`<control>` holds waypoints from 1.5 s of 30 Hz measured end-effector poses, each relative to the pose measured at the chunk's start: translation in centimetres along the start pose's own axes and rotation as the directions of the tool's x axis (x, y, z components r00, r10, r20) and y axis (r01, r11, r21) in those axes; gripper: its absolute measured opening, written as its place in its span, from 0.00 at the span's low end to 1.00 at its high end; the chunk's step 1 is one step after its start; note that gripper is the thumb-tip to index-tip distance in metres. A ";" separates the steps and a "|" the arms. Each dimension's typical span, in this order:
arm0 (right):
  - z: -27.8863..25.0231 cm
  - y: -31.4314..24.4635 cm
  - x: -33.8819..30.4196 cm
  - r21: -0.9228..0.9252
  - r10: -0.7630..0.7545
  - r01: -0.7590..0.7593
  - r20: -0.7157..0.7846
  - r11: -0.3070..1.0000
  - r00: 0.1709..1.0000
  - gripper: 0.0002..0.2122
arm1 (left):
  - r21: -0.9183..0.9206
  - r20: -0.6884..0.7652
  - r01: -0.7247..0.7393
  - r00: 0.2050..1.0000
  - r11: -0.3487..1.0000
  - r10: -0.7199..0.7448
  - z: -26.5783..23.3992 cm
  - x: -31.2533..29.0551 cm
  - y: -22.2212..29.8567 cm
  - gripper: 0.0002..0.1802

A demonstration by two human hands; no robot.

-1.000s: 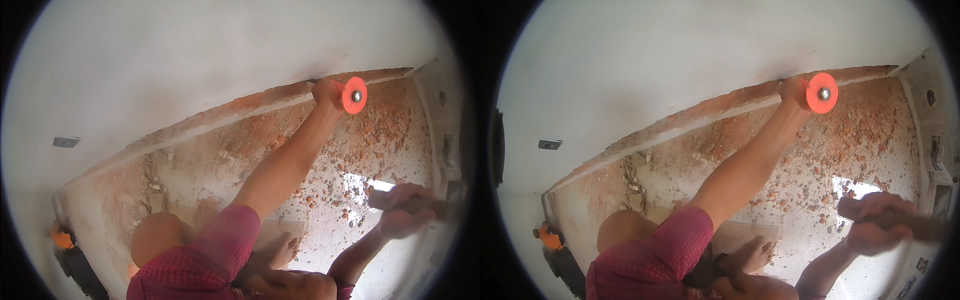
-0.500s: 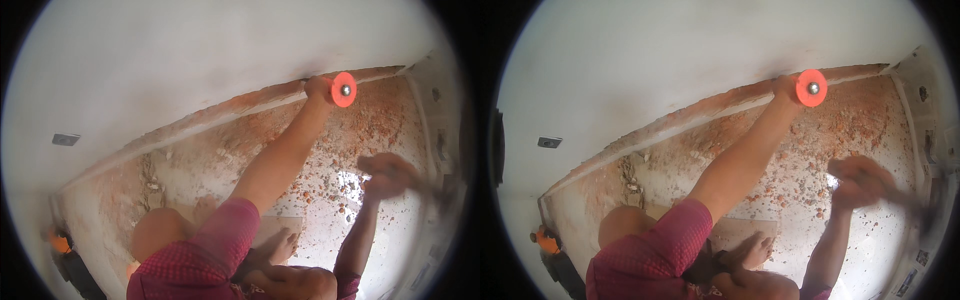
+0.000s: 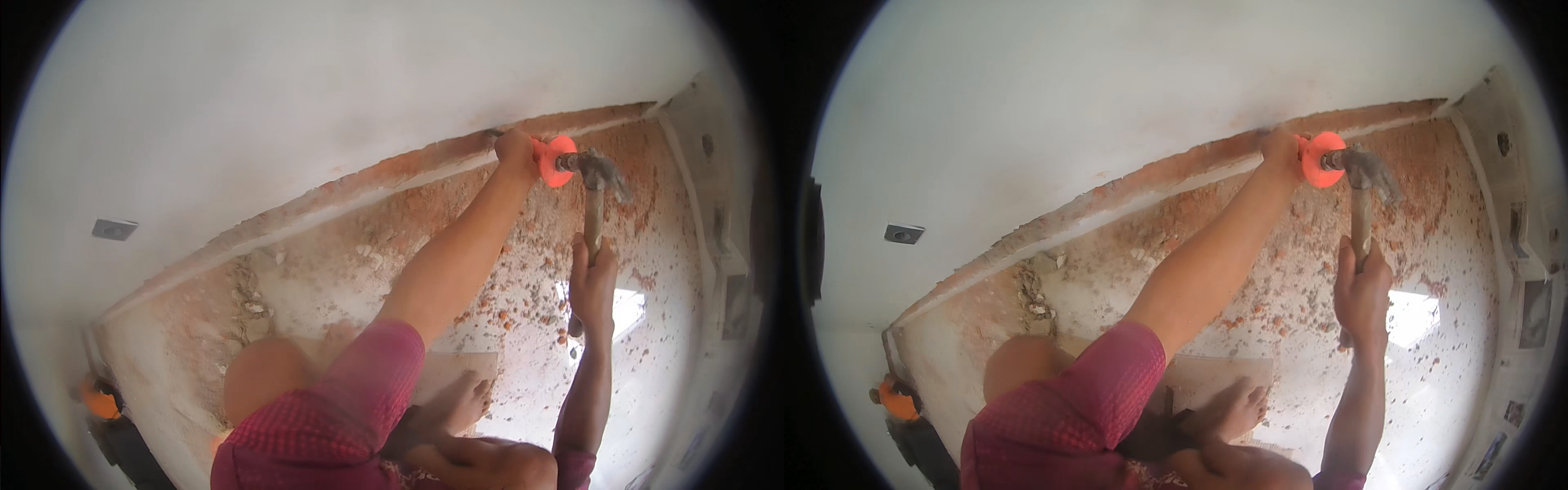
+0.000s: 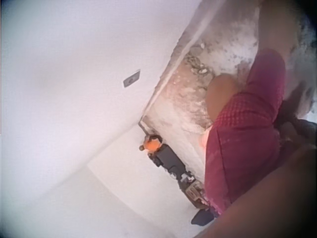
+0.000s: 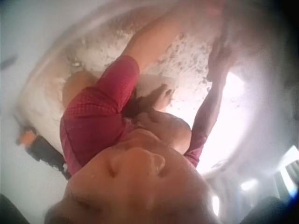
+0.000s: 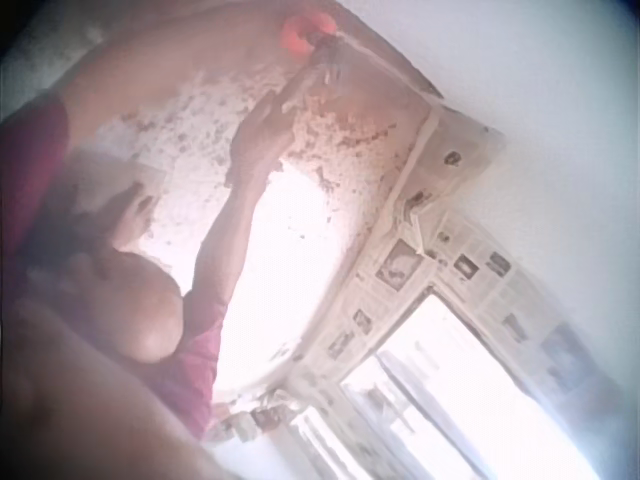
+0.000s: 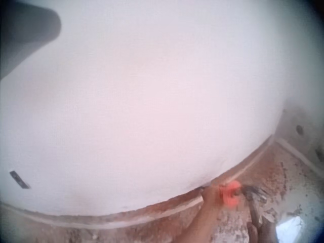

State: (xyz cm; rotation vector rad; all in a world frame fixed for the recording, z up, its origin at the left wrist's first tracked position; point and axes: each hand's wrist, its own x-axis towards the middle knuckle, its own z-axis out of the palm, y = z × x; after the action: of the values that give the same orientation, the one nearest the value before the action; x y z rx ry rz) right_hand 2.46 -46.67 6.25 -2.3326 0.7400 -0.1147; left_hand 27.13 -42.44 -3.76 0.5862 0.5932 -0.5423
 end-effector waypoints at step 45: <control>-0.5 1.5 -2.5 0.657 -0.080 0.460 -0.522 0.598 0.849 0.25 | 0.046 0.053 -0.020 0.998 0.999 0.017 0.3 -0.4 -1.6 0.07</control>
State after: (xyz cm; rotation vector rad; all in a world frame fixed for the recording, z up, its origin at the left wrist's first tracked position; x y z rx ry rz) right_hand -0.47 -46.52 5.99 -1.5454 0.3805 -0.9573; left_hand 25.96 -43.68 -3.85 0.6187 0.5261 -0.5537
